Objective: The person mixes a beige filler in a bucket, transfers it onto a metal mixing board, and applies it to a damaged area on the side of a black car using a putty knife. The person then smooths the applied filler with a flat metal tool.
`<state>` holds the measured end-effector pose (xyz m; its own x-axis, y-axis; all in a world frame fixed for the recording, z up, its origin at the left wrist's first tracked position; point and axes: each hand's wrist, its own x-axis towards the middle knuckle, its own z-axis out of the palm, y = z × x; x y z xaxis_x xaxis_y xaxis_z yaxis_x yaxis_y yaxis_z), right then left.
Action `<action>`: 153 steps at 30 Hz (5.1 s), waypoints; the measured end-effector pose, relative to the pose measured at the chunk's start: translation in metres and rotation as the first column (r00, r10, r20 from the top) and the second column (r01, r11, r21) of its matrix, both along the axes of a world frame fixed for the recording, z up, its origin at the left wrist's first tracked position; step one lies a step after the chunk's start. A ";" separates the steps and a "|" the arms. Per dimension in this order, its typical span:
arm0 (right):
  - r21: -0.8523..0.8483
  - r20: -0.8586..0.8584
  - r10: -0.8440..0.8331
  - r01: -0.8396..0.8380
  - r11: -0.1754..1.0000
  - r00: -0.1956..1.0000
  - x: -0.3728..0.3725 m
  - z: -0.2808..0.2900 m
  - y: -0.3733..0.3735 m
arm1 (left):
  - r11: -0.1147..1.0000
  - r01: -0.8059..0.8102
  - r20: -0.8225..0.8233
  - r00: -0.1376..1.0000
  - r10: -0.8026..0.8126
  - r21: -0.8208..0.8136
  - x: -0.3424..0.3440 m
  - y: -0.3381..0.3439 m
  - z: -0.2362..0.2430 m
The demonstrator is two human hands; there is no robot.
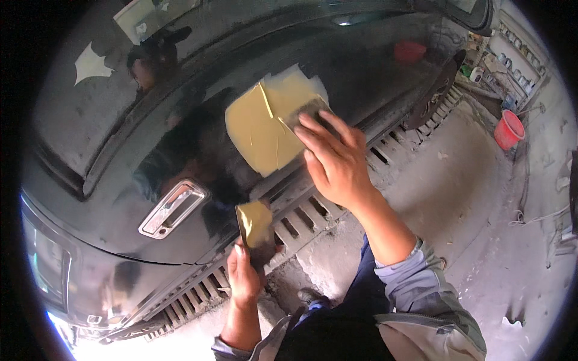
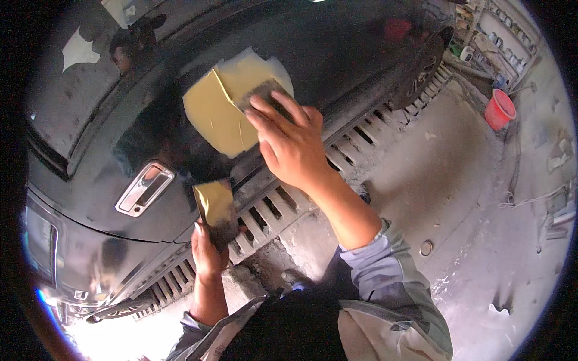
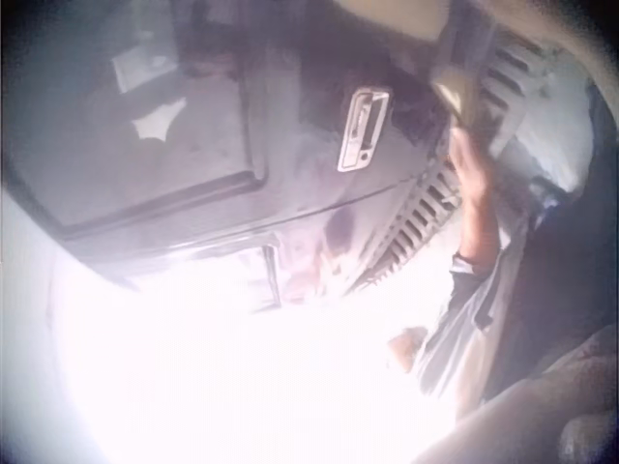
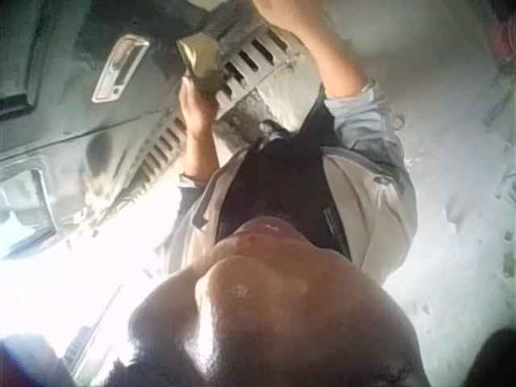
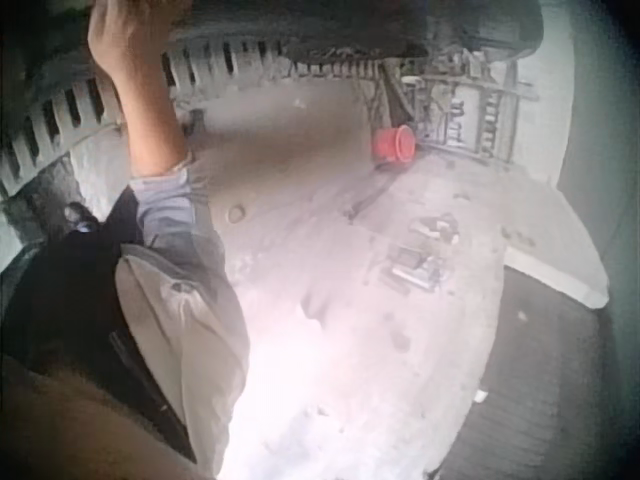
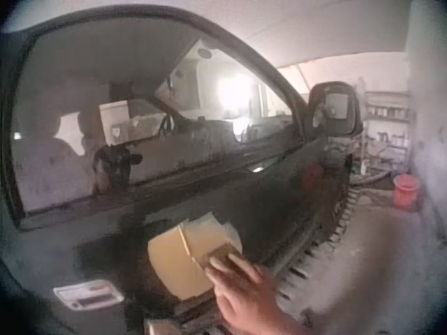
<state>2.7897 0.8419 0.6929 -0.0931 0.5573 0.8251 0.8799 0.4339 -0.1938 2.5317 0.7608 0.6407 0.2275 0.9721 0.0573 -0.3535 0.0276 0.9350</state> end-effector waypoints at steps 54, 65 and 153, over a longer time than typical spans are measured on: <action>-0.088 0.000 -0.035 0.035 0.996 0.999 -0.013 -0.095 0.014 | 0.826 0.207 0.159 0.977 -0.144 -0.524 -0.027 -0.048 -0.073; 0.028 0.010 -0.048 0.048 0.998 0.999 0.008 -0.051 0.050 | 0.839 0.188 0.180 0.978 -0.109 -0.511 -0.040 -0.052 -0.088; -0.056 -0.989 0.081 -0.828 0.558 0.121 -0.062 -0.008 -0.149 | 0.908 0.177 0.027 0.979 -0.202 0.380 0.014 -0.024 0.026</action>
